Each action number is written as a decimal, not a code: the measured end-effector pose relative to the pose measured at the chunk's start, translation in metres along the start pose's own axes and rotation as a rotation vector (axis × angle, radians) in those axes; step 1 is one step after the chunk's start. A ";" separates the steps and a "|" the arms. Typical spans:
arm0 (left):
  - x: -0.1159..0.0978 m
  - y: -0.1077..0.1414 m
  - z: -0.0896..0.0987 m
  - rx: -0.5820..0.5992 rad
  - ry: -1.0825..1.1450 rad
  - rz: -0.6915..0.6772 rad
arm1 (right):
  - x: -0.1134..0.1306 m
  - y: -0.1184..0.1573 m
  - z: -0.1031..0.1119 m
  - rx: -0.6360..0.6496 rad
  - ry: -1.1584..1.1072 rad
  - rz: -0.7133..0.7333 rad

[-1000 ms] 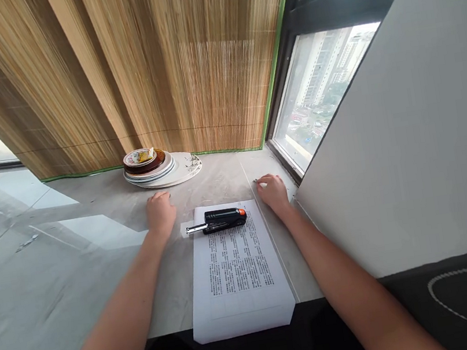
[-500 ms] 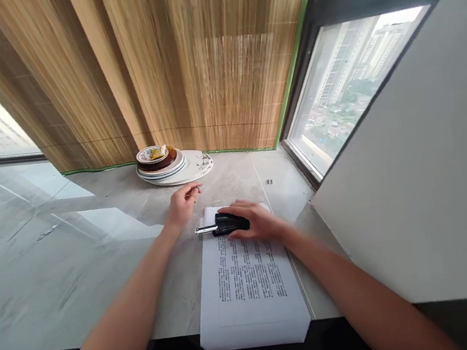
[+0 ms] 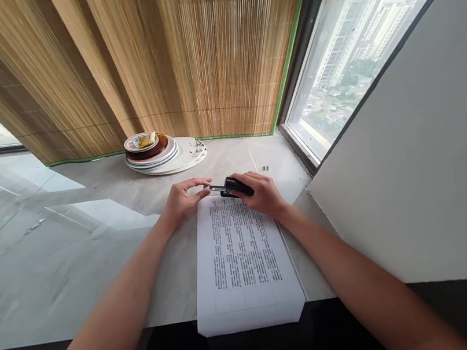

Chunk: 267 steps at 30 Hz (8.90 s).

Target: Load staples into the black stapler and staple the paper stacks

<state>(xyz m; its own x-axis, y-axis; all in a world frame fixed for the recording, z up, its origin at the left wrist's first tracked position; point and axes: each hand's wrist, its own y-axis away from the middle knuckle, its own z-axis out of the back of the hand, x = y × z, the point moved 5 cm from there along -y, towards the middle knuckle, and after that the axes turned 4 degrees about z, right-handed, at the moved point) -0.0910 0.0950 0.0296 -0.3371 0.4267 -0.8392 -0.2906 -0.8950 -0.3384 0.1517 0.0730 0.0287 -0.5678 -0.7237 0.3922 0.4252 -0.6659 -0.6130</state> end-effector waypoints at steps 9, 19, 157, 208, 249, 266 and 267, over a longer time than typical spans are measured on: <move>-0.003 0.001 -0.010 0.112 -0.110 -0.096 | 0.010 -0.001 -0.002 0.049 0.013 0.087; -0.004 0.003 -0.010 0.135 -0.130 -0.114 | 0.011 -0.001 -0.005 0.119 0.020 0.106; -0.010 0.019 -0.060 0.509 -0.651 -0.267 | -0.006 -0.007 0.004 0.253 0.171 -0.025; -0.004 0.017 -0.054 0.510 -0.659 -0.260 | -0.002 -0.002 0.004 0.257 0.246 -0.074; 0.039 -0.006 0.041 -0.360 1.006 0.276 | -0.044 0.001 -0.019 0.218 0.412 -0.686; 0.023 0.009 0.053 -0.024 1.442 0.214 | 0.030 -0.042 -0.106 0.270 0.314 -0.350; 0.022 0.009 0.051 -0.008 1.437 0.224 | 0.017 -0.036 -0.096 0.271 0.328 -0.391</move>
<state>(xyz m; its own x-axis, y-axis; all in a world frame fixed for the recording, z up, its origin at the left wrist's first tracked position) -0.1470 0.1032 0.0297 0.7975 -0.2104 -0.5654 -0.3469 -0.9267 -0.1443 0.0593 0.1026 -0.0083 -0.8895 -0.3492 0.2947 0.2805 -0.9264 -0.2511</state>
